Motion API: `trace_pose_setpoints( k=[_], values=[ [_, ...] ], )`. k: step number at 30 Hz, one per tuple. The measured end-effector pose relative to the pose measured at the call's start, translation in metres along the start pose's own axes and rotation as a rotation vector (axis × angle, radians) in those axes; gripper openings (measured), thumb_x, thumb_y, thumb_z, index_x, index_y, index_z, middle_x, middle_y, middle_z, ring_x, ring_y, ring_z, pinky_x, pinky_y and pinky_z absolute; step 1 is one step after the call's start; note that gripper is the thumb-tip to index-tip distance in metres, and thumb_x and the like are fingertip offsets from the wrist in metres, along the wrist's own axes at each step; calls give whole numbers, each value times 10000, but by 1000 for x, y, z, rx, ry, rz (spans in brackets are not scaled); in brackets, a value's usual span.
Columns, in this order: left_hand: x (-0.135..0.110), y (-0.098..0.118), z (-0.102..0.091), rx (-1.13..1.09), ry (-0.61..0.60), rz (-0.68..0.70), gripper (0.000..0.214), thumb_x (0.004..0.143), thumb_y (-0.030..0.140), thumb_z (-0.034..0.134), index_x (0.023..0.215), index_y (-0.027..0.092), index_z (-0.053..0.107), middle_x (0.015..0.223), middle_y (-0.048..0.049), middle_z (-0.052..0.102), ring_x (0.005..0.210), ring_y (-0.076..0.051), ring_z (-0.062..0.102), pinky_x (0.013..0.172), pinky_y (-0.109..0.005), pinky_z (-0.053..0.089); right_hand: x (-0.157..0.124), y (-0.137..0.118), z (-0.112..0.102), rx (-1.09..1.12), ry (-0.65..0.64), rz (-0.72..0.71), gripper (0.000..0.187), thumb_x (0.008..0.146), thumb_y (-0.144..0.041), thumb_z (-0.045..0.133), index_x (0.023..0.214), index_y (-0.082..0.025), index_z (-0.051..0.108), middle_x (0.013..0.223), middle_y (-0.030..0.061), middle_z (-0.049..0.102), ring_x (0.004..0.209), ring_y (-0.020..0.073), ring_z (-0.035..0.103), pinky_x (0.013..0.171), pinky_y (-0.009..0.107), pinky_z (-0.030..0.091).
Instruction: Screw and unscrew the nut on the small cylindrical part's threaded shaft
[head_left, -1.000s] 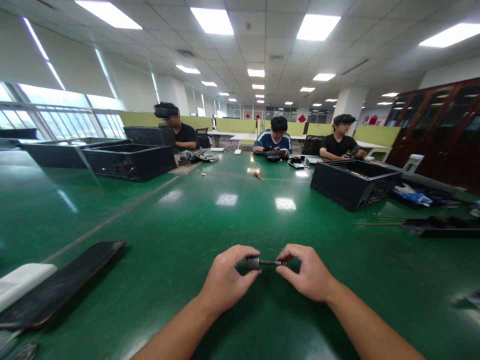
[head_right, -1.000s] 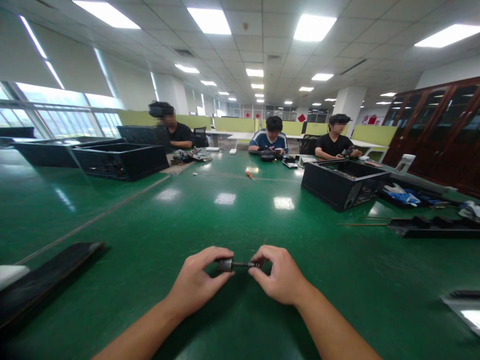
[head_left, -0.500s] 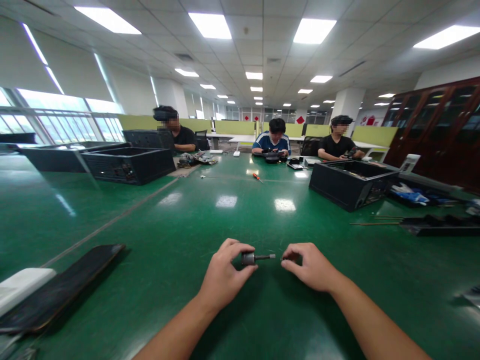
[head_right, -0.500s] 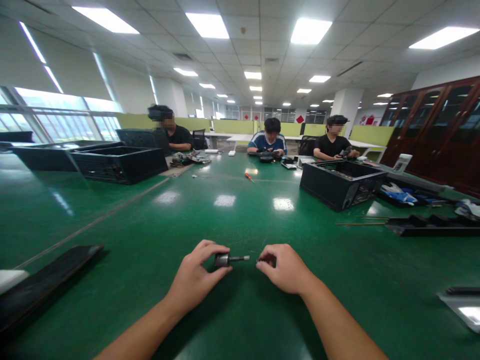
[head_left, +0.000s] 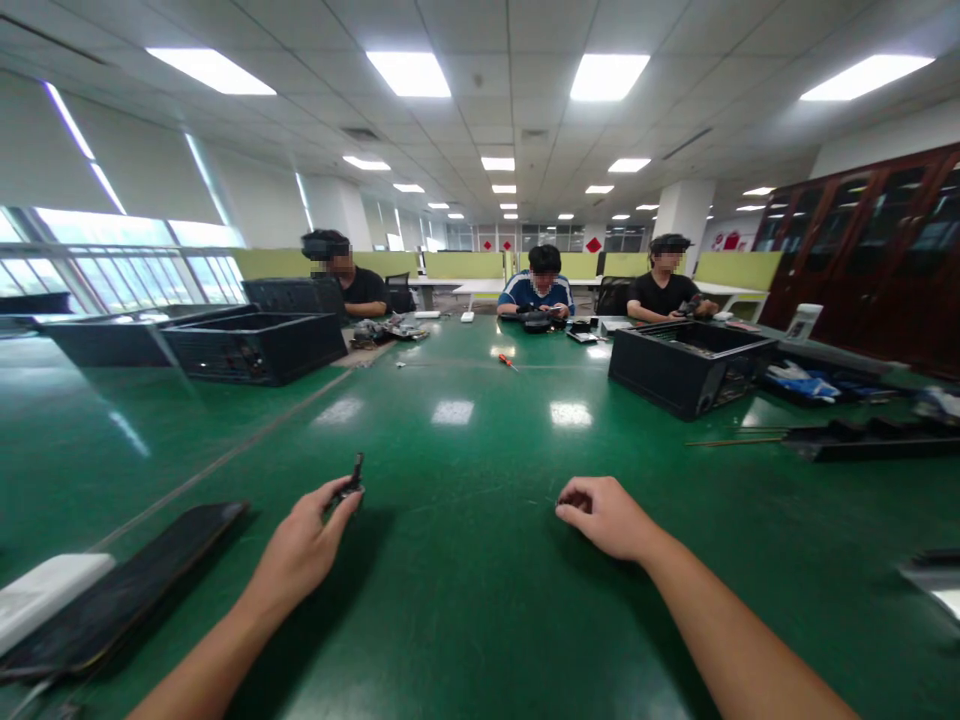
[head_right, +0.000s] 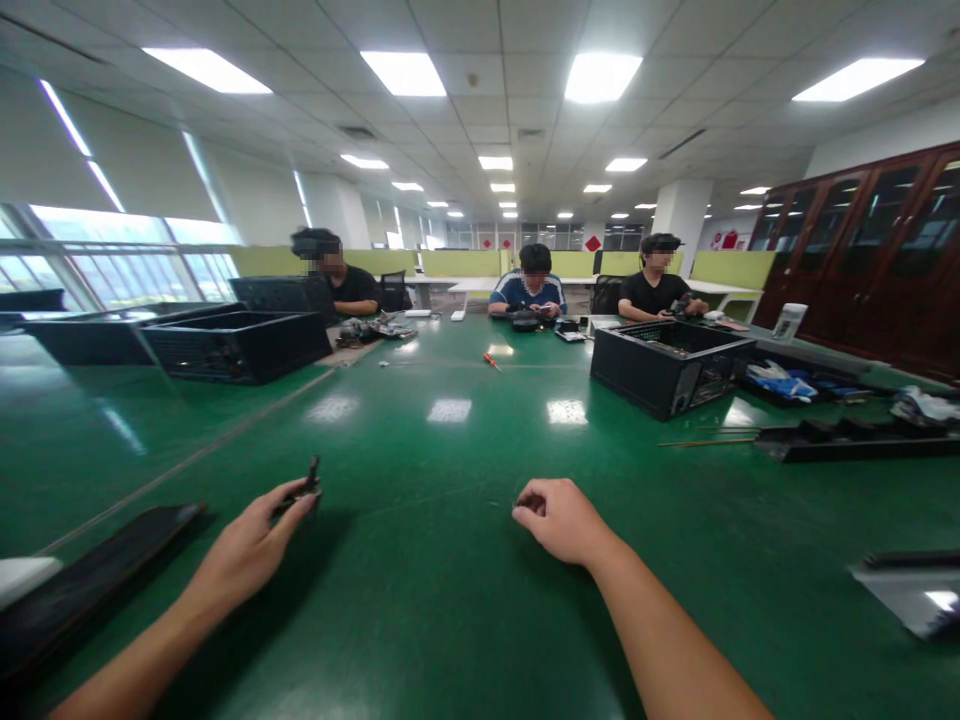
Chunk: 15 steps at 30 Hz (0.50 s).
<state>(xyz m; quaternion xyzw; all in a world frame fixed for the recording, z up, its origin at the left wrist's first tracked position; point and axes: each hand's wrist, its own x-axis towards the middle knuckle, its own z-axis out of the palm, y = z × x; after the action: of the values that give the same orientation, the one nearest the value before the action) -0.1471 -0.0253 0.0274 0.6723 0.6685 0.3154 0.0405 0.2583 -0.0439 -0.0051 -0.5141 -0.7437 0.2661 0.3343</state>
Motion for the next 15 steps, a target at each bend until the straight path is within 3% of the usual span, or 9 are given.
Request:
trace_pose_setpoints(
  k=[3,9,12,15],
  values=[
    [-7,-30,-20,79,-22,-113,586,821,567,433,1192,158,629,1106,-166,731,1044,-383,680,929,-510,530,0,-1,2,16,2,-10,138,835,-283,646,870,-177,727,743,34,714,667,170,625,630,265,445],
    [-29,-63,-37,58,56,-105,478,768,497,515,1128,194,603,1153,-139,713,1115,-400,648,1023,-547,483,1,1,1,78,26,-8,140,830,-285,656,873,-175,730,749,37,709,674,170,620,635,270,439],
    [-37,-59,-44,26,109,-115,531,768,495,544,1210,199,552,1112,-123,706,1100,-407,651,1006,-567,499,3,0,1,150,51,0,184,851,-317,637,909,-162,718,781,51,705,702,176,628,653,281,453],
    [-46,-31,-46,57,325,19,512,753,512,618,1206,278,585,1234,-75,636,1209,-406,575,1093,-590,419,4,-6,5,272,18,4,270,883,-381,594,962,-142,693,784,58,704,671,166,646,641,282,487]
  ],
)
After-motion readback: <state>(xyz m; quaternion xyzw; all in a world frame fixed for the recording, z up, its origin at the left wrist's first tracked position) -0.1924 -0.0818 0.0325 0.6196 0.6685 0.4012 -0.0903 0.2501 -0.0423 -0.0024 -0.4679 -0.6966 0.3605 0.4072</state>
